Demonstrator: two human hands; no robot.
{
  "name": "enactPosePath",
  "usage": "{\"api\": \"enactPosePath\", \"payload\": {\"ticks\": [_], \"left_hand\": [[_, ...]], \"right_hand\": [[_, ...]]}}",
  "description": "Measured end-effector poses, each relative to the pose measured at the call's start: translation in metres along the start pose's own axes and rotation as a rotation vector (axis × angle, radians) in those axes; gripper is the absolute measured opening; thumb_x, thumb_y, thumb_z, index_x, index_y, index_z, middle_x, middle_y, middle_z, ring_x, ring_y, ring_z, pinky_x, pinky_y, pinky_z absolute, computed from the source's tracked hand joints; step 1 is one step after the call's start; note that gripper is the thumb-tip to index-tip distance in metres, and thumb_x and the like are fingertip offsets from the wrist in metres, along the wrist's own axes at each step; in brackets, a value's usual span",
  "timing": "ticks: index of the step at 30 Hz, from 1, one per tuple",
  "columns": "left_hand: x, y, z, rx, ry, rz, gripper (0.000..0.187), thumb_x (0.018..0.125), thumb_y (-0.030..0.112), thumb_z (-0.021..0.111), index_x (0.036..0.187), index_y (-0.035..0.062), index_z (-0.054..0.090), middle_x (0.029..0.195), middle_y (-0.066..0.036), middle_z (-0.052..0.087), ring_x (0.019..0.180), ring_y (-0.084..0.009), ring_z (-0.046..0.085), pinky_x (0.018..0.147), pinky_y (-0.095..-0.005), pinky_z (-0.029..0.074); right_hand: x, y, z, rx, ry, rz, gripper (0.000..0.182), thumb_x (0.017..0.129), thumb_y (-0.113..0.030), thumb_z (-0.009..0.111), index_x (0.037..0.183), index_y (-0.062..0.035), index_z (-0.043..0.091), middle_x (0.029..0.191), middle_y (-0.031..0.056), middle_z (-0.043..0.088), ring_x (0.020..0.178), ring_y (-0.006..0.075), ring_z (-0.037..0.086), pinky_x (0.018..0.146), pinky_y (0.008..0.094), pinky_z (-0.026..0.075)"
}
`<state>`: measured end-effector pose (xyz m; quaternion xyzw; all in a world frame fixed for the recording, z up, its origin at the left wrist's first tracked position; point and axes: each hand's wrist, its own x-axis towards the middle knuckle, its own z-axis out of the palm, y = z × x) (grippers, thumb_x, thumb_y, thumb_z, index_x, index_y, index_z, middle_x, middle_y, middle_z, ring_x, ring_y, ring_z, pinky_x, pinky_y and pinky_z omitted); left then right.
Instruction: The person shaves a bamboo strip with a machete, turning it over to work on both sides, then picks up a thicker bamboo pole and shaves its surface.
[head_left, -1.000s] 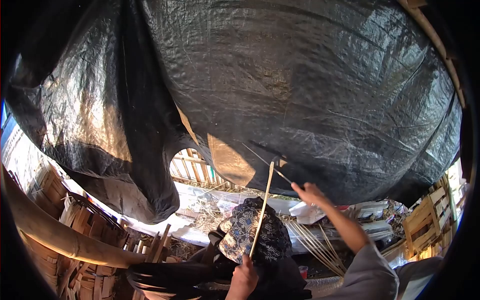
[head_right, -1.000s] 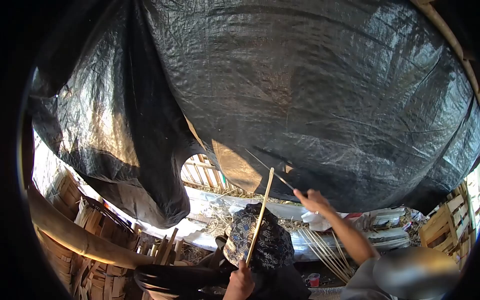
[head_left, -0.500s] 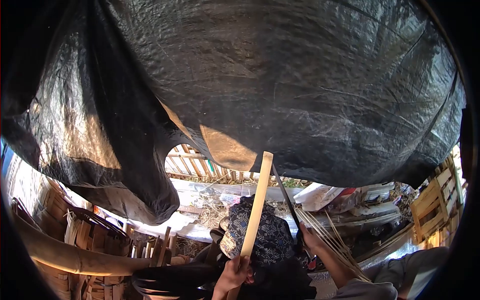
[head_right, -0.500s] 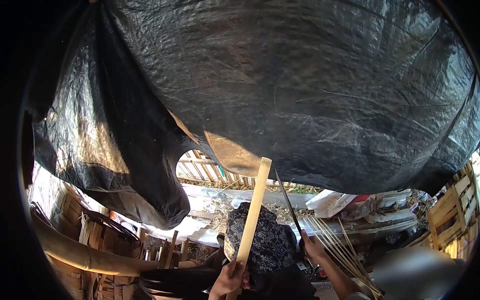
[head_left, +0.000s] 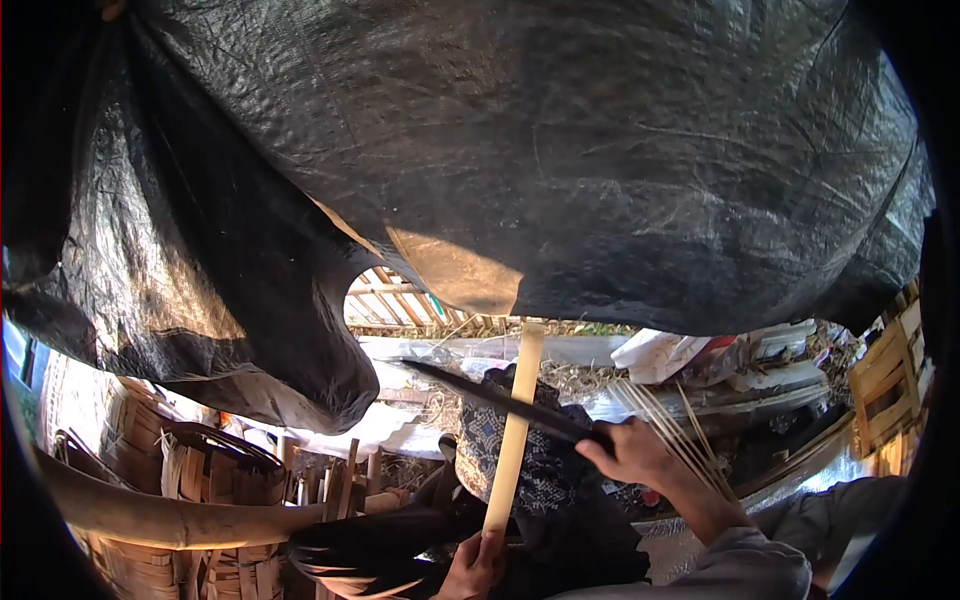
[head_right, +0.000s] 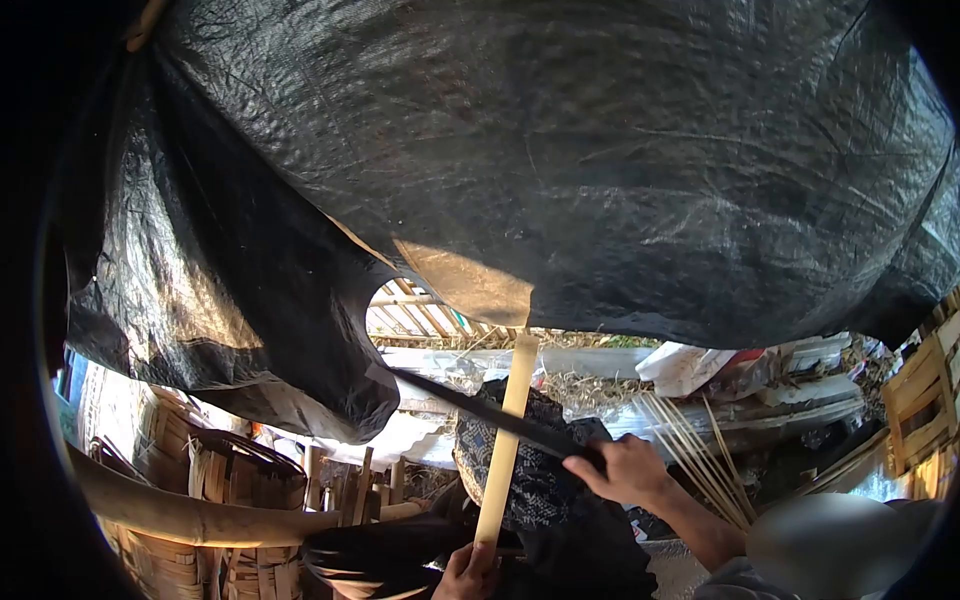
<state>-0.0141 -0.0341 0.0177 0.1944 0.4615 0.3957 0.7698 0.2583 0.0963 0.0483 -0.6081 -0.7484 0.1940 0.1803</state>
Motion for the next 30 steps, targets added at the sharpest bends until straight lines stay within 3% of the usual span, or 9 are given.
{"api": "enactPosePath", "payload": {"ticks": [3,7,10,13,14,15,16,22,30], "left_hand": [[-0.012,-0.006,-0.01,0.09,0.217,-0.22,0.077,0.074,0.02,0.073,0.135,0.0053,0.029,0.098,-0.005,0.054,0.059,-0.0079,0.048,0.046,-0.0197,0.039],[-0.024,-0.042,-0.05,0.152,0.146,-0.056,0.084,0.071,0.021,0.076,0.137,0.0054,0.026,0.11,-0.008,0.052,0.066,-0.0109,0.05,0.051,-0.0222,0.042],[-0.035,-0.032,-0.034,-0.205,-0.317,0.326,0.092,0.07,0.025,0.077,0.139,0.0072,0.02,0.121,-0.011,0.046,0.073,-0.013,0.051,0.055,-0.0244,0.044],[-0.038,-0.041,-0.038,-0.23,-0.292,0.422,0.078,0.074,0.027,0.074,0.136,0.007,0.03,0.106,-0.008,0.053,0.064,-0.0106,0.051,0.048,-0.0226,0.041],[-0.031,-0.053,-0.059,-0.2,-0.136,0.148,0.063,0.08,0.027,0.069,0.13,0.0062,0.037,0.095,-0.005,0.054,0.057,-0.0089,0.049,0.044,-0.0217,0.038],[-0.026,-0.06,-0.069,-0.166,0.016,-0.123,0.05,0.085,0.028,0.064,0.125,0.0053,0.044,0.084,-0.001,0.054,0.051,-0.0072,0.046,0.04,-0.0208,0.035],[-0.03,-0.033,-0.038,0.025,0.043,-0.051,0.031,0.094,0.03,0.051,0.113,0.0061,0.053,0.066,0.004,0.047,0.042,-0.0049,0.04,0.035,-0.0198,0.031],[-0.033,-0.025,-0.038,0.082,0.08,-0.112,0.029,0.096,0.03,0.047,0.115,0.0082,0.053,0.065,0.005,0.044,0.043,-0.0047,0.041,0.035,-0.0197,0.031],[-0.025,-0.082,-0.076,-0.107,0.108,0.034,0.031,0.093,0.019,0.051,0.122,0.0093,0.049,0.098,-0.002,0.058,0.063,-0.0074,0.053,0.05,-0.0193,0.043]], "right_hand": [[0.004,-0.032,0.003,-0.203,-0.226,-0.06,0.055,0.078,-0.064,0.054,0.087,-0.0114,0.069,0.058,0.0119,0.06,0.061,0.0287,0.064,0.058,0.038,0.049],[0.014,-0.032,0.009,-0.323,-0.278,-0.271,0.068,0.077,-0.075,0.042,0.09,-0.0129,0.067,0.044,0.0102,0.053,0.041,0.0248,0.058,0.042,0.0371,0.046],[0.039,-0.025,0.002,-0.339,-0.333,-0.208,0.072,0.08,-0.073,0.037,0.091,-0.0085,0.066,0.053,0.0153,0.057,0.046,0.0255,0.06,0.041,0.0364,0.047],[0.072,0.003,0.01,-0.264,-0.122,-0.091,0.07,0.086,-0.066,0.039,0.083,-0.0018,0.066,0.055,0.0153,0.058,0.048,0.0239,0.061,0.039,0.0359,0.048],[0.076,0.007,0.016,-0.18,-0.084,-0.087,0.065,0.087,-0.061,0.043,0.078,-0.0004,0.066,0.053,0.0133,0.058,0.047,0.0234,0.06,0.04,0.0369,0.048],[0.079,-0.011,0.002,-0.119,-0.396,0.045,0.061,0.088,-0.058,0.045,0.076,-0.002,0.066,0.05,0.0117,0.057,0.046,0.0242,0.06,0.041,0.0379,0.049],[0.071,-0.018,0.003,-0.027,-0.352,-0.05,0.061,0.088,-0.059,0.045,0.075,-0.0024,0.066,0.049,0.0108,0.056,0.044,0.0239,0.059,0.041,0.0375,0.048],[0.031,-0.043,0.014,-0.326,-0.325,-0.485,0.068,0.082,-0.071,0.04,0.075,-0.0077,0.064,0.038,0.0067,0.047,0.03,0.0188,0.048,0.033,0.0366,0.043],[0.097,0.029,0.016,-0.149,-0.233,0.234,0.065,0.087,-0.058,0.043,0.075,0.001,0.065,0.065,0.0215,0.063,0.061,0.0376,0.064,0.058,0.0417,0.053]]}}
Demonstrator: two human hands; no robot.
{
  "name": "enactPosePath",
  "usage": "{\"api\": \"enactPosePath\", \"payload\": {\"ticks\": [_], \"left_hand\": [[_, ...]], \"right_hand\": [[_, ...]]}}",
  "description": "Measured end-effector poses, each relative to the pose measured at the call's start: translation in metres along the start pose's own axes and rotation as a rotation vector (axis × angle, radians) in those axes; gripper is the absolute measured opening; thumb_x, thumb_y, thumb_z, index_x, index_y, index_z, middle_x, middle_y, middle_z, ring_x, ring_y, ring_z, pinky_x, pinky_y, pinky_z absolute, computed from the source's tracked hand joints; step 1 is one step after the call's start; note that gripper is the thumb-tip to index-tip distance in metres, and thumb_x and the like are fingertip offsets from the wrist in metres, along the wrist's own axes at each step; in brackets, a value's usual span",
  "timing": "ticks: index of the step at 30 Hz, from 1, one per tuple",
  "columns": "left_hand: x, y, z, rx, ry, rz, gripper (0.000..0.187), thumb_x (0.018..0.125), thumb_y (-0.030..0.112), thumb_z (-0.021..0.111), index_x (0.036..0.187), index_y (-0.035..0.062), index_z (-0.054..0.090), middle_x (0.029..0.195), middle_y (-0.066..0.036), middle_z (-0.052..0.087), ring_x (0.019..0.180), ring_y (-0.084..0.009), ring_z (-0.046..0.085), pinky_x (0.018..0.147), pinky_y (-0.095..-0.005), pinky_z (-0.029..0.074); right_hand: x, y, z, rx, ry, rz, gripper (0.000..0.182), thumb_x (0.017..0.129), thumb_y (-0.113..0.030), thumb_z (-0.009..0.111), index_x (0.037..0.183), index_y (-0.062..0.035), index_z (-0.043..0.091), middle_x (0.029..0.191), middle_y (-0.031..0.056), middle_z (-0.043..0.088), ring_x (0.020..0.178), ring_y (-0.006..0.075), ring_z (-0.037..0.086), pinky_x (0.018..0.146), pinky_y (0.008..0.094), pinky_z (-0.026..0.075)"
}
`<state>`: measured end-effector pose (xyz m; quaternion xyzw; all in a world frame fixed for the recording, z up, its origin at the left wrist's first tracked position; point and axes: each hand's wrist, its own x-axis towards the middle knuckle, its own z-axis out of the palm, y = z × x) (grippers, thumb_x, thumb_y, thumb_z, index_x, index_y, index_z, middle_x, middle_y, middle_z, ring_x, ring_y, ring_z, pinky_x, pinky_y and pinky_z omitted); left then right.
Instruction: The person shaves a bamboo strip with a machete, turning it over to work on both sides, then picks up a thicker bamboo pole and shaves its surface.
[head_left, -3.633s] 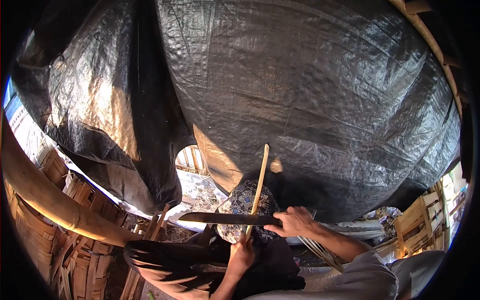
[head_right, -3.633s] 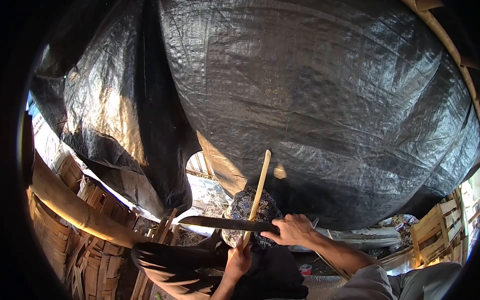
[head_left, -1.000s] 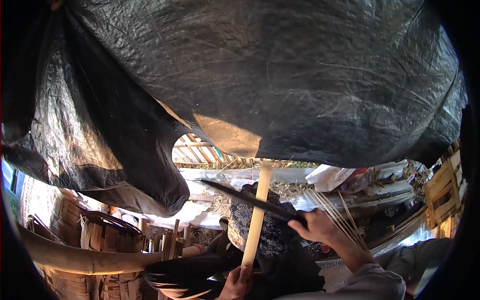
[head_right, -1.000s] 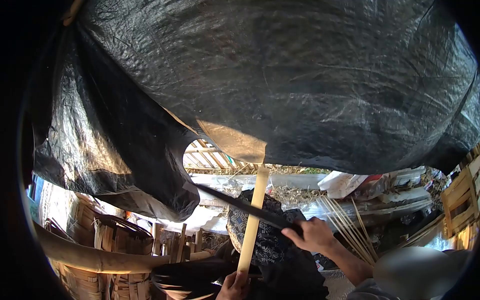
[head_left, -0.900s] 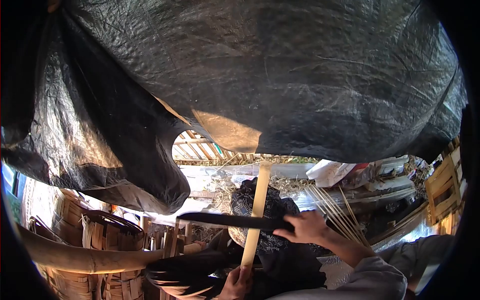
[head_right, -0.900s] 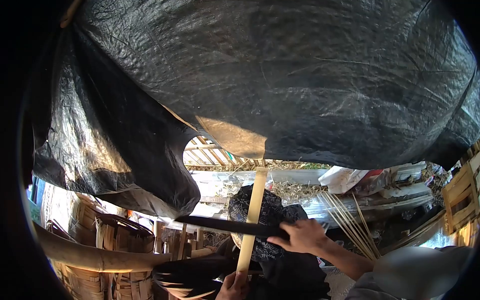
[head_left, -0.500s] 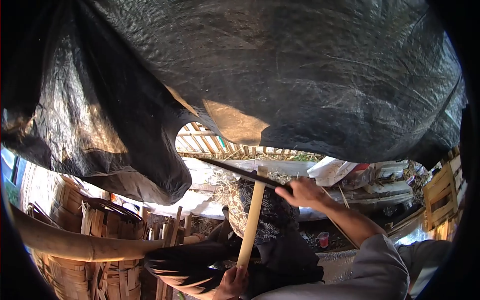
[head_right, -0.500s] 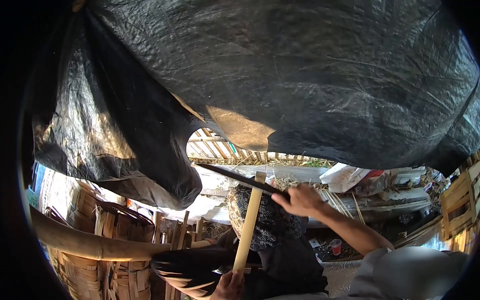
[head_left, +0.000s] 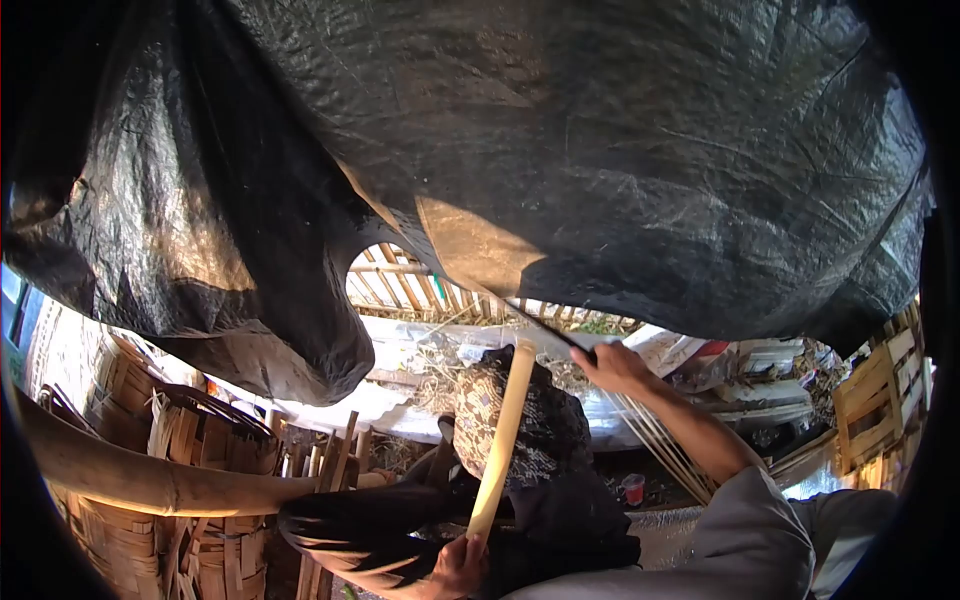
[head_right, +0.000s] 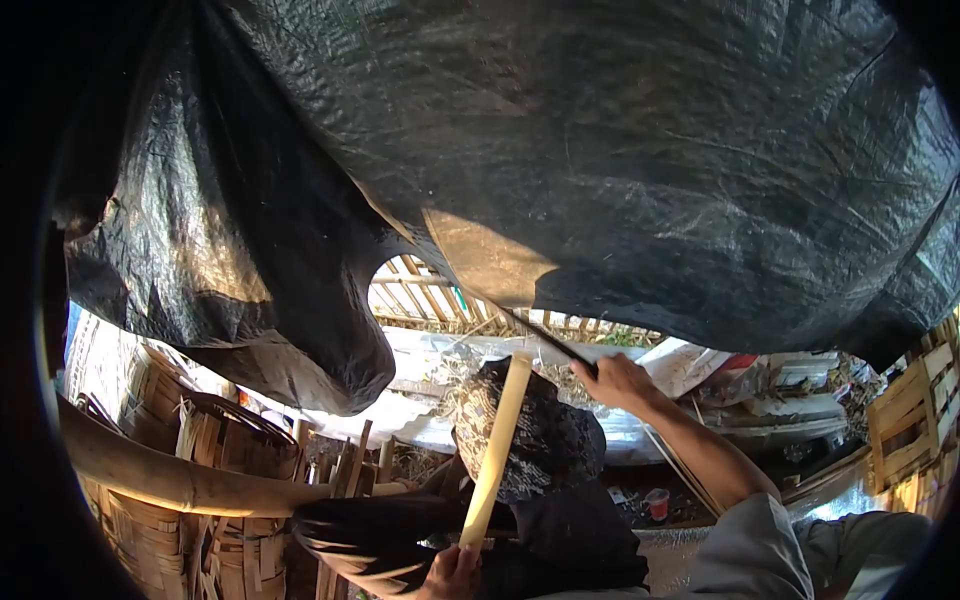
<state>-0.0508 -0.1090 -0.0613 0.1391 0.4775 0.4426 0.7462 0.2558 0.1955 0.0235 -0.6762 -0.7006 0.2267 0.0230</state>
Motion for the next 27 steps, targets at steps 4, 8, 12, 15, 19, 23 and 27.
{"api": "enactPosePath", "payload": {"ticks": [4,8,12,15,19,23,27], "left_hand": [[0.001,-0.003,-0.013,0.017,-0.087,0.0,0.032,0.092,0.021,0.051,0.123,0.013,0.047,0.095,-0.002,0.058,0.063,-0.0074,0.053,0.047,-0.0203,0.043],[-0.008,0.028,0.017,0.272,0.037,-0.197,0.025,0.094,0.032,0.048,0.113,0.0157,0.05,0.077,0.003,0.052,0.052,-0.0067,0.047,0.039,-0.0205,0.036],[-0.016,0.058,0.052,0.26,0.158,-0.236,0.028,0.094,0.035,0.048,0.112,0.0132,0.051,0.076,0.004,0.051,0.054,-0.0061,0.047,0.04,-0.0198,0.036],[-0.012,0.058,0.052,-0.084,0.048,-0.099,0.032,0.093,0.032,0.052,0.115,0.0099,0.05,0.081,0.003,0.054,0.057,-0.0059,0.048,0.045,-0.0188,0.038],[-0.003,0.036,0.037,0.343,0.109,0.017,0.035,0.092,0.026,0.055,0.121,0.0081,0.048,0.093,0.001,0.057,0.063,-0.0062,0.049,0.05,-0.0183,0.04],[0.016,0.041,0.04,0.672,-0.034,0.435,0.024,0.092,0.019,0.052,0.11,0.0038,0.048,0.078,-0.005,0.054,0.054,-0.0133,0.05,0.045,-0.0244,0.04],[0.015,0.035,0.029,0.982,-0.162,0.536,0.028,0.085,-0.002,0.053,0.111,0.0015,0.046,0.066,-0.012,0.051,0.05,-0.0251,0.052,0.041,-0.0316,0.043]], "right_hand": [[-0.031,0.02,0.039,0.112,-0.149,0.055,0.064,0.09,-0.057,0.04,0.081,0.0017,0.065,0.056,0.0159,0.059,0.051,0.0284,0.061,0.051,0.0399,0.048],[-0.067,0.028,0.058,0.605,-0.275,0.341,0.06,0.093,-0.053,0.039,0.06,-0.0038,0.045,0.047,0.0052,0.047,0.037,0.0135,0.046,0.039,0.0307,0.037],[-0.087,0.032,0.058,0.731,-0.117,0.303,0.065,0.094,-0.054,0.035,0.058,-0.0017,0.048,0.044,0.0059,0.046,0.037,0.016,0.049,0.04,0.0333,0.039],[-0.094,0.016,0.032,0.792,-0.065,0.207,0.062,0.094,-0.052,0.036,0.061,-0.0013,0.049,0.044,0.0056,0.046,0.037,0.016,0.049,0.04,0.0336,0.04],[-0.088,-0.001,0.021,0.408,0.332,-0.381,0.051,0.092,-0.048,0.046,0.073,-0.0031,0.06,0.049,0.0116,0.054,0.041,0.026,0.055,0.043,0.039,0.044],[-0.1,-0.044,0.004,-0.092,0.092,-0.329,0.055,0.083,-0.061,0.049,0.083,-0.0084,0.063,0.059,0.0164,0.059,0.054,0.0331,0.063,0.052,0.0438,0.052],[-0.08,-0.046,0.017,-0.403,-0.161,-0.461,0.068,0.081,-0.073,0.035,0.09,-0.0123,0.063,0.056,0.0162,0.059,0.054,0.0286,0.065,0.046,0.0412,0.051]]}}
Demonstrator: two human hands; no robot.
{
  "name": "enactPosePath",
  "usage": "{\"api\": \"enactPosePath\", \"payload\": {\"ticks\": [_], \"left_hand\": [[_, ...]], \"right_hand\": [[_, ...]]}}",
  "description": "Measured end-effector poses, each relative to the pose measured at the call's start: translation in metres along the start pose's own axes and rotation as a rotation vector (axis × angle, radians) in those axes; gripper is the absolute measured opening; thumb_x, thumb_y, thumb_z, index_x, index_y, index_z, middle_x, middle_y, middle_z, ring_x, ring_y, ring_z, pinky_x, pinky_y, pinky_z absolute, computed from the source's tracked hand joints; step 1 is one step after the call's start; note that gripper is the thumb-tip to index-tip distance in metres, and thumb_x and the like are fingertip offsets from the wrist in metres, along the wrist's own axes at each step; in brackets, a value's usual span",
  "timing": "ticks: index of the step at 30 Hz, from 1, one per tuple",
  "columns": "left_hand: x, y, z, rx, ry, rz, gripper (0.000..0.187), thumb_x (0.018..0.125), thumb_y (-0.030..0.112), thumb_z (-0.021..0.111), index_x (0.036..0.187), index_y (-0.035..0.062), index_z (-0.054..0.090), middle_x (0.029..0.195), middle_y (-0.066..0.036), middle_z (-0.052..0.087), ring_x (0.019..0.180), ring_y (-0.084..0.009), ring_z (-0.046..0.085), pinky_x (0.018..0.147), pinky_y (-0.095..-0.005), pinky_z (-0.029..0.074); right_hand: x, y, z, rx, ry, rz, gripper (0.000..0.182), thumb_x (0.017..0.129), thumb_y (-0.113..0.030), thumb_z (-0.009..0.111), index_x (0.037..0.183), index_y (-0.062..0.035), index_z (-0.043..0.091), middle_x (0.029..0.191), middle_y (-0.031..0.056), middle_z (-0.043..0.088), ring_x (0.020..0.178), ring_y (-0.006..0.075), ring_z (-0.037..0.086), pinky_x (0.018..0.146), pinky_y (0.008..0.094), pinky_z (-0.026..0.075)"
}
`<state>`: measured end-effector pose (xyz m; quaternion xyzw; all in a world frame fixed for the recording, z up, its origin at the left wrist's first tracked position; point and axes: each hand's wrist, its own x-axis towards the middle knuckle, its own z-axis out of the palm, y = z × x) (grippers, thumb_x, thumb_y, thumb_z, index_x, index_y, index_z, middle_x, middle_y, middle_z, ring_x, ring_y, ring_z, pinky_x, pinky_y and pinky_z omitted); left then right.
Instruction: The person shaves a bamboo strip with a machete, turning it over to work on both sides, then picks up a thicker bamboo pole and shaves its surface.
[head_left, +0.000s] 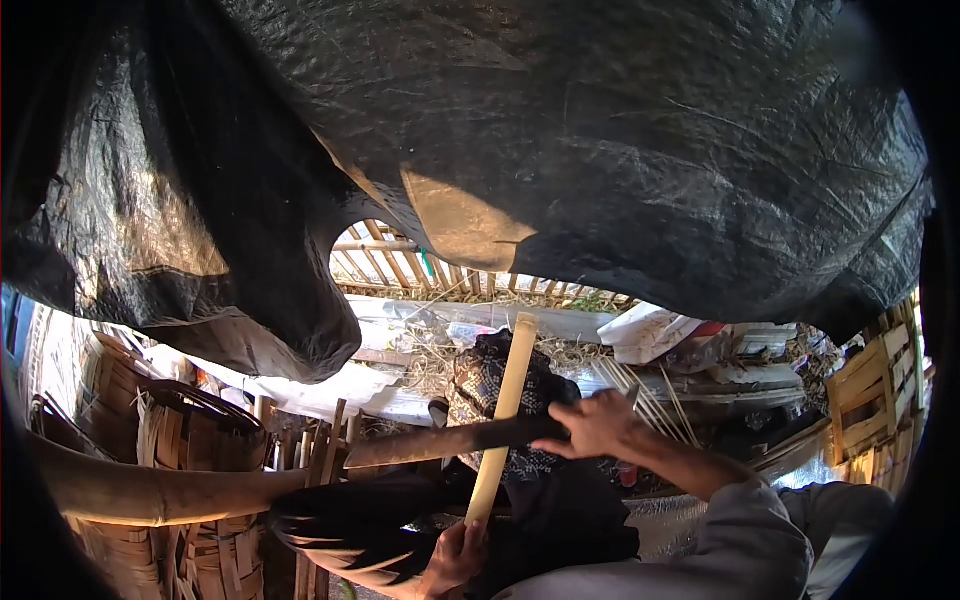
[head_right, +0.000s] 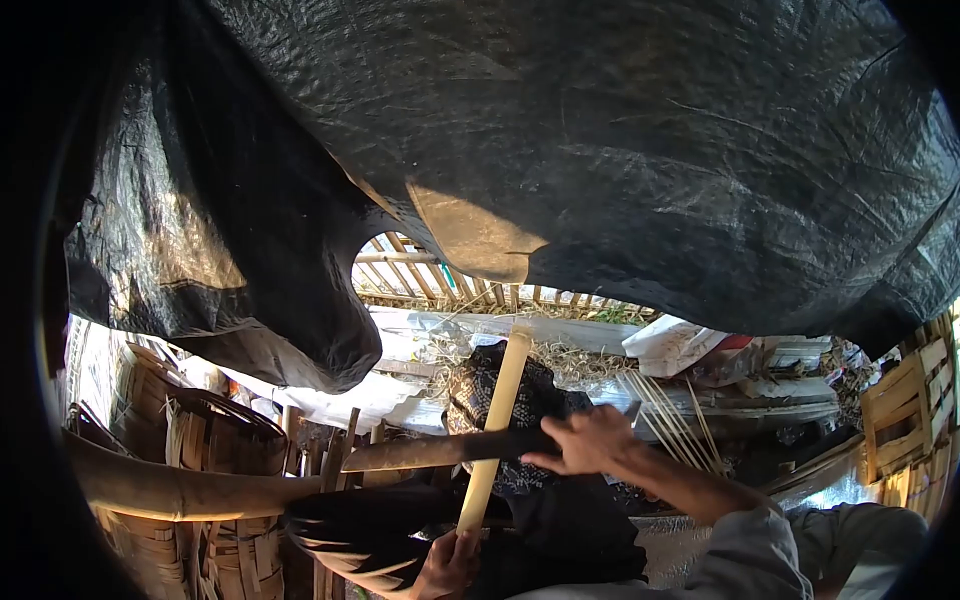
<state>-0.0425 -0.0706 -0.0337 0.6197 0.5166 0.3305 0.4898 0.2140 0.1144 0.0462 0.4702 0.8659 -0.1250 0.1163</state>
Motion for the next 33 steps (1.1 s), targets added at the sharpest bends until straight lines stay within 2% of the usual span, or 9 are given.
{"api": "enactPosePath", "payload": {"ticks": [7,9,13,16,21,26,28,30,33], "left_hand": [[0.008,0.021,0.003,0.407,0.333,0.453,0.015,0.088,0.005,0.052,0.102,0.0002,0.052,0.066,-0.012,0.052,0.05,-0.0261,0.053,0.046,-0.0338,0.044],[0.001,-0.004,0.005,-0.073,-0.008,-0.181,0.025,0.084,0.001,0.053,0.109,-0.0004,0.051,0.068,-0.012,0.052,0.051,-0.026,0.053,0.045,-0.0337,0.044],[-0.002,-0.013,0.006,-0.056,-0.068,-0.099,0.047,0.077,-0.008,0.056,0.122,0.0011,0.042,0.071,-0.012,0.052,0.051,-0.0264,0.053,0.045,-0.0341,0.044],[-0.002,0.005,0.002,0.539,0.231,0.489,0.044,0.078,-0.006,0.057,0.12,0.0019,0.044,0.074,-0.012,0.054,0.053,-0.027,0.054,0.047,-0.0353,0.046],[-0.023,-0.023,0.019,-0.627,0.22,-0.547,0.035,0.093,0.03,0.053,0.12,0.0084,0.049,0.087,0.002,0.054,0.062,-0.0047,0.048,0.049,-0.0177,0.038],[0.012,0.058,-0.013,-0.564,0.092,-0.708,0.031,0.094,0.04,0.049,0.098,0.0098,0.055,0.062,0.007,0.046,0.046,-0.0024,0.039,0.039,-0.0177,0.029],[0.009,0.01,-0.004,0.558,0.285,0.548,0.05,0.078,-0.006,0.06,0.124,0.0,0.04,0.088,-0.015,0.054,0.06,-0.0265,0.057,0.046,-0.0353,0.047],[0.006,0.009,-0.004,0.413,0.237,0.518,0.044,0.079,-0.005,0.06,0.12,-0.0001,0.045,0.091,-0.017,0.054,0.059,-0.0271,0.057,0.045,-0.0351,0.047],[0.009,0.047,-0.009,-0.379,0.136,-0.704,0.032,0.093,0.042,0.048,0.095,0.011,0.055,0.056,0.008,0.042,0.042,-0.0023,0.037,0.036,-0.0179,0.026]], "right_hand": [[0.029,0.042,-0.021,0.274,0.426,0.282,0.061,0.088,-0.054,0.045,0.071,0.0011,0.064,0.059,0.022,0.06,0.056,0.0402,0.061,0.055,0.0461,0.051],[0.017,0.033,-0.01,0.269,0.289,0.171,0.062,0.085,-0.061,0.044,0.076,-0.0033,0.065,0.056,0.0191,0.059,0.056,0.0345,0.063,0.052,0.0447,0.052],[-0.003,0.0,-0.017,0.084,0.044,0.022,0.055,0.078,-0.067,0.051,0.084,-0.0145,0.067,0.051,0.0152,0.057,0.052,0.0323,0.062,0.051,0.0448,0.05],[0.02,0.025,-0.013,0.165,0.345,0.168,0.067,0.083,-0.066,0.043,0.077,-0.0038,0.066,0.06,0.0188,0.061,0.057,0.0319,0.064,0.051,0.0419,0.052],[0.052,0.095,0.011,0.596,0.188,0.575,0.071,0.086,-0.063,0.041,0.072,0.0021,0.064,0.061,0.0196,0.061,0.064,0.0342,0.065,0.062,0.0438,0.051],[0.002,0.059,0.021,0.911,0.118,0.659,0.063,0.091,-0.057,0.037,0.066,-0.0025,0.056,0.05,0.0074,0.052,0.05,0.0192,0.058,0.051,0.0357,0.048],[-0.013,0.049,0.043,1.077,0.26,0.534,0.057,0.093,-0.05,0.04,0.062,-0.0027,0.051,0.047,0.0044,0.047,0.043,0.0152,0.051,0.044,0.0323,0.04],[-0.022,0.034,0.044,1.18,0.3,0.445,0.053,0.094,-0.044,0.043,0.063,-0.0023,0.052,0.048,0.0043,0.047,0.046,0.0159,0.052,0.046,0.0336,0.04],[-0.026,0.018,0.033,0.729,0.453,0.196,0.045,0.089,-0.046,0.05,0.076,-0.0052,0.063,0.052,0.0114,0.056,0.048,0.0267,0.059,0.046,0.0367,0.046]]}}
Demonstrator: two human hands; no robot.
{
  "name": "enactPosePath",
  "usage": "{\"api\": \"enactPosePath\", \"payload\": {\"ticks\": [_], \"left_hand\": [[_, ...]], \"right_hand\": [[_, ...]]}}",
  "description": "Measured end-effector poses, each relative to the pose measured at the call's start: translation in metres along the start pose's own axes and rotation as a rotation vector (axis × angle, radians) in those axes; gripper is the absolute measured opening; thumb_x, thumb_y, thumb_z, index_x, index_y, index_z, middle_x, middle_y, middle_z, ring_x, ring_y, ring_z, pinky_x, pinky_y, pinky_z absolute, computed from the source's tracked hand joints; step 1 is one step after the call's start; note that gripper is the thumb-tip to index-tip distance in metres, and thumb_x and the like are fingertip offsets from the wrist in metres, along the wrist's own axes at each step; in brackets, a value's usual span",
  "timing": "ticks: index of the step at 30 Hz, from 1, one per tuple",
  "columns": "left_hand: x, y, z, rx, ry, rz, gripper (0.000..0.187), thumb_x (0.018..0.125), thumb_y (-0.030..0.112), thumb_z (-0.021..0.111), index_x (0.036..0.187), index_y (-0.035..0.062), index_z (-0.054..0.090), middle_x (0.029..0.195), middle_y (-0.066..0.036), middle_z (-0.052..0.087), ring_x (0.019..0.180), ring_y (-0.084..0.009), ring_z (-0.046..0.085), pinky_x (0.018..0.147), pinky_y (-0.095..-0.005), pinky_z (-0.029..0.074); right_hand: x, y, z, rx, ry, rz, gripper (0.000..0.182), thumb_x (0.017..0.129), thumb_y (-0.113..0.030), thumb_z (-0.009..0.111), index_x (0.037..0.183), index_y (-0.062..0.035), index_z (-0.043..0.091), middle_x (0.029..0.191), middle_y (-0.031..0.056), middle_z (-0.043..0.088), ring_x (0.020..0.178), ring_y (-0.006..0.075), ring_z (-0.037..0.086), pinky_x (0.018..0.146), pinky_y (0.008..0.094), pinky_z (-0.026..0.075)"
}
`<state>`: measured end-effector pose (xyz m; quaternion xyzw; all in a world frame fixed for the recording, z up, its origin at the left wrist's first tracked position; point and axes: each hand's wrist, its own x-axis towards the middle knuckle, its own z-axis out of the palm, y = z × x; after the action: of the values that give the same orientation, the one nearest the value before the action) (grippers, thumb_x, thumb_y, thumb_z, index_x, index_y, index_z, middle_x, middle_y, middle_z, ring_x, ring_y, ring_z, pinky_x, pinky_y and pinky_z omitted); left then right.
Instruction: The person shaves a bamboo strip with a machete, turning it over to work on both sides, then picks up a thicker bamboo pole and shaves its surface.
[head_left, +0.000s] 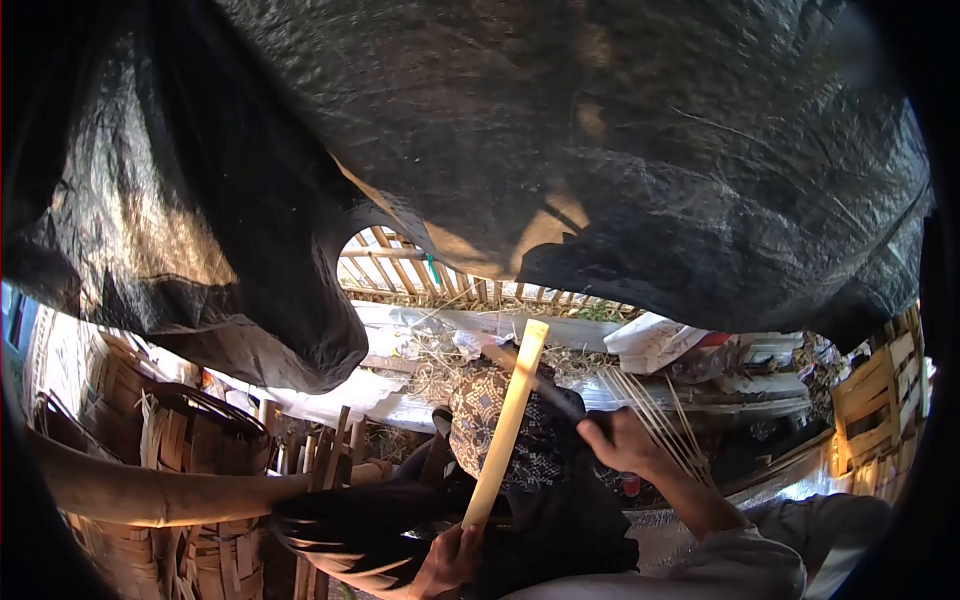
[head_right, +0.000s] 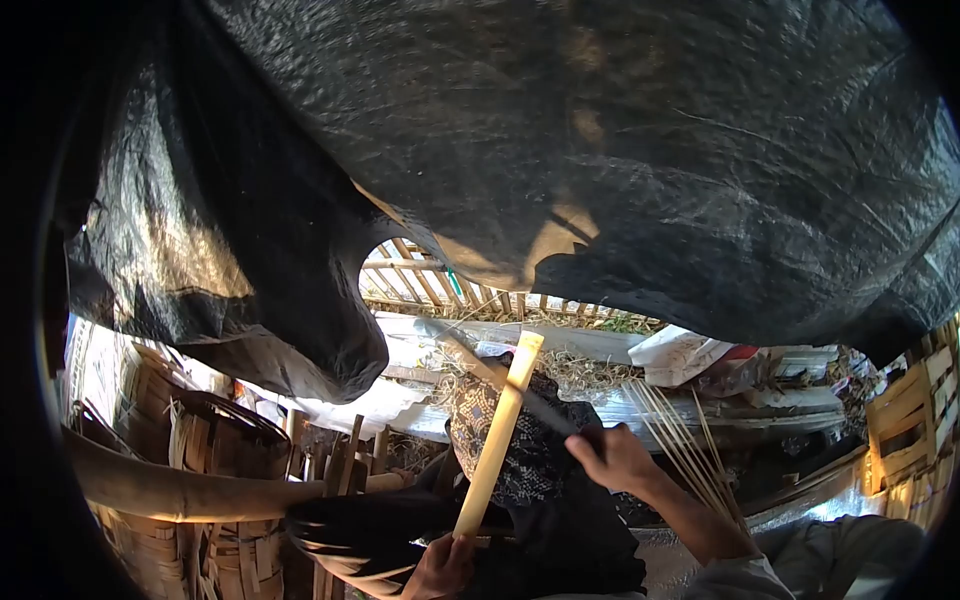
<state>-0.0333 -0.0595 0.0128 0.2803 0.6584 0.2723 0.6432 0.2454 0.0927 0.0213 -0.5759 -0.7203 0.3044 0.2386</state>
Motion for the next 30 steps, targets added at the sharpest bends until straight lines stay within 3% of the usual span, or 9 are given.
{"api": "enactPosePath", "payload": {"ticks": [4,9,11,15,18,21,23,24,30], "left_hand": [[0.007,-0.015,0.001,-0.091,-0.031,-0.003,0.031,0.094,0.04,0.049,0.097,0.0095,0.054,0.058,0.007,0.042,0.043,-0.0022,0.037,0.036,-0.0172,0.028],[-0.005,0.005,-0.003,-0.36,-0.105,-0.197,0.034,0.093,0.039,0.05,0.104,0.0073,0.054,0.06,0.006,0.043,0.042,-0.0028,0.038,0.036,-0.0171,0.029],[-0.01,0.016,-0.002,-0.253,-0.222,0.039,0.037,0.093,0.041,0.049,0.106,0.007,0.055,0.06,0.006,0.044,0.044,-0.0031,0.04,0.036,-0.0178,0.029],[-0.011,0.022,-0.004,-0.019,-0.091,-0.048,0.037,0.094,0.041,0.046,0.103,0.0063,0.056,0.06,0.006,0.045,0.045,-0.0033,0.041,0.037,-0.0179,0.03],[0.013,-0.005,-0.016,-0.295,-0.359,-0.064,0.037,0.095,0.041,0.045,0.102,0.007,0.057,0.059,0.006,0.045,0.045,-0.0036,0.039,0.038,-0.0182,0.029],[0.01,0.005,-0.006,-0.01,-0.081,0.023,0.039,0.095,0.043,0.043,0.104,0.0077,0.057,0.06,0.005,0.047,0.044,-0.0044,0.038,0.037,-0.0188,0.029],[0.028,-0.025,-0.016,0.841,0.084,1.051,0.036,0.08,-0.005,0.061,0.114,0.0014,0.051,0.088,-0.016,0.054,0.056,-0.0276,0.056,0.046,-0.0339,0.047],[0.022,-0.01,-0.008,0.65,0.078,0.745,0.024,0.083,0.003,0.06,0.106,0.003,0.055,0.075,-0.016,0.058,0.057,-0.0315,0.059,0.048,-0.0382,0.049],[0.018,0.067,0.033,0.783,0.357,0.418,0.028,0.091,0.031,0.049,0.095,0.0049,0.059,0.066,-0.023,0.059,0.056,-0.0403,0.059,0.049,-0.0457,0.048]], "right_hand": [[0.006,-0.054,-0.01,-0.42,-0.36,-0.006,0.056,0.081,-0.064,0.05,0.087,-0.0103,0.064,0.063,0.0141,0.062,0.071,0.0296,0.065,0.06,0.0352,0.05],[0.018,-0.05,-0.002,-0.592,-0.407,-0.236,0.063,0.081,-0.072,0.039,0.082,-0.0127,0.061,0.05,0.0107,0.057,0.049,0.0269,0.062,0.042,0.0382,0.048],[0.034,-0.042,-0.009,-0.637,-0.467,-0.137,0.068,0.082,-0.073,0.034,0.092,-0.0123,0.062,0.052,0.0136,0.058,0.052,0.0282,0.064,0.045,0.0404,0.051],[0.073,0.016,-0.013,-0.41,0.063,0.067,0.066,0.086,-0.065,0.04,0.069,-0.0054,0.063,0.049,0.0104,0.055,0.049,0.0259,0.061,0.049,0.0369,0.05],[0.073,0.033,-0.014,0.142,-0.128,0.442,0.068,0.088,-0.063,0.039,0.058,-0.004,0.054,0.045,0.006,0.049,0.041,0.0199,0.054,0.043,0.036,0.044],[0.036,0.023,0.001,0.529,-0.145,0.653,0.058,0.092,-0.055,0.038,0.064,-0.0047,0.045,0.047,0.0027,0.043,0.039,0.0106,0.046,0.035,0.0282,0.035],[0.015,0.021,0.007,0.557,-0.101,0.659,0.055,0.093,-0.052,0.04,0.067,-0.0042,0.045,0.048,0.0025,0.044,0.039,0.0105,0.046,0.035,0.0264,0.035],[0.006,0.019,0.008,0.596,-0.037,0.658,0.051,0.094,-0.048,0.042,0.07,-0.0037,0.045,0.049,0.0023,0.045,0.039,0.0105,0.046,0.035,0.0247,0.034],[-0.031,0.012,-0.001,0.63,0.008,0.415,0.037,0.094,-0.033,0.049,0.071,-0.0037,0.047,0.051,0.0024,0.045,0.037,0.0089,0.043,0.033,0.0241,0.033]]}}
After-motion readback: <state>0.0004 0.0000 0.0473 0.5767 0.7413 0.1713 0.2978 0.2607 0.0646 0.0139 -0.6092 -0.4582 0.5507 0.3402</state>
